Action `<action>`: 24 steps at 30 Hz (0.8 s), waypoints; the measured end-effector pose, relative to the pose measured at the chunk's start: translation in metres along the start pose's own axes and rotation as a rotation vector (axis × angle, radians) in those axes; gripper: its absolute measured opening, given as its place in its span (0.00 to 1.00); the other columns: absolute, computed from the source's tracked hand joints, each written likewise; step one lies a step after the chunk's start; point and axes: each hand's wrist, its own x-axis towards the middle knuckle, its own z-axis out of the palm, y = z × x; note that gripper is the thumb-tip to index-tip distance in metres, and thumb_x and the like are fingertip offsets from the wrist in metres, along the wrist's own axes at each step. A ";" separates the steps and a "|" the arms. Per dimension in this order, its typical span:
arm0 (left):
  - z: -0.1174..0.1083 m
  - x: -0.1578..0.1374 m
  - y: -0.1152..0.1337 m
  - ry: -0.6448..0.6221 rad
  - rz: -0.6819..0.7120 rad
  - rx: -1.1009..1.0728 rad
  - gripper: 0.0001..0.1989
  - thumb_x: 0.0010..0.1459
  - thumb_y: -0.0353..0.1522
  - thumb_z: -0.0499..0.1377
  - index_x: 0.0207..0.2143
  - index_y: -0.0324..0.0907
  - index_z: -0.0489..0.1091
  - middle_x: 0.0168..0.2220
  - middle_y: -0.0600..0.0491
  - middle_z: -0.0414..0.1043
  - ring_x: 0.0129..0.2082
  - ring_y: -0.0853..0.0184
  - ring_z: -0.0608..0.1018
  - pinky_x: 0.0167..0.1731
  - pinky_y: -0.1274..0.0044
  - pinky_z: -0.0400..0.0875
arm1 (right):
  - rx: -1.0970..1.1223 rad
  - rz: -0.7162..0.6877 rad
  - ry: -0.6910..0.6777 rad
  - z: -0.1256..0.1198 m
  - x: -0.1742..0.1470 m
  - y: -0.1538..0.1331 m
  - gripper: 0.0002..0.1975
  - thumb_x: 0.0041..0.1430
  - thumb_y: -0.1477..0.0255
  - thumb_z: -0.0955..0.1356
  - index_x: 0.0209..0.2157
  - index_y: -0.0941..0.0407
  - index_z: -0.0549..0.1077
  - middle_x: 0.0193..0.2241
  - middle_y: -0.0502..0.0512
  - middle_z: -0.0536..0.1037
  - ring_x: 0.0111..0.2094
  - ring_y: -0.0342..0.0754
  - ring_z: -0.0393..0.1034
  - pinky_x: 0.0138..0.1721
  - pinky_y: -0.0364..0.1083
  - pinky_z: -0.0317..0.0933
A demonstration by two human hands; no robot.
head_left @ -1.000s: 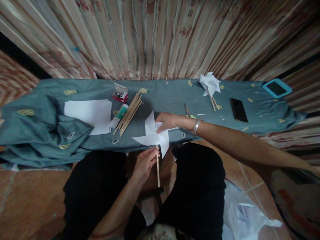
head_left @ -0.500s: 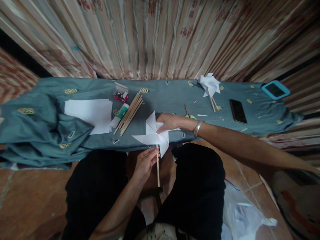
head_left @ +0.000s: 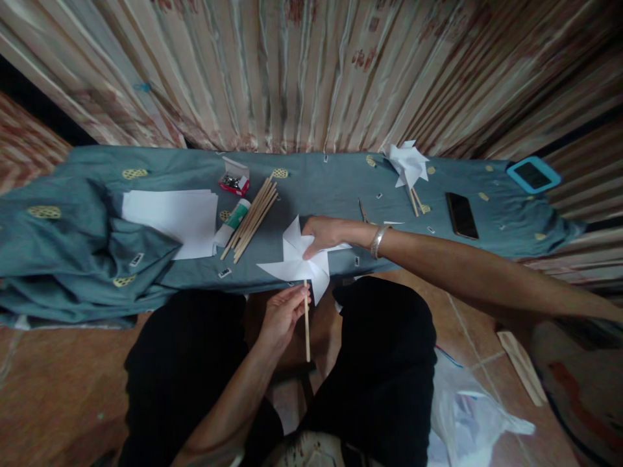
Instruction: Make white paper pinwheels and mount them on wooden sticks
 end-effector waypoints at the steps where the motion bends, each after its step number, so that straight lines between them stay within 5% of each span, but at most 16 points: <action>1: 0.000 0.000 0.000 -0.002 -0.004 0.002 0.18 0.26 0.33 0.77 0.24 0.37 0.79 0.23 0.52 0.76 0.22 0.74 0.74 0.27 0.81 0.68 | 0.012 -0.002 -0.012 -0.001 0.001 0.000 0.10 0.49 0.68 0.75 0.32 0.60 0.81 0.28 0.49 0.79 0.29 0.43 0.68 0.30 0.40 0.56; 24: -0.002 0.006 -0.005 -0.008 -0.046 -0.044 0.21 0.24 0.36 0.77 0.24 0.37 0.79 0.26 0.49 0.79 0.25 0.71 0.74 0.31 0.78 0.68 | 0.154 0.121 -0.042 0.004 0.004 0.006 0.10 0.48 0.67 0.75 0.32 0.58 0.80 0.28 0.50 0.80 0.29 0.43 0.69 0.26 0.40 0.56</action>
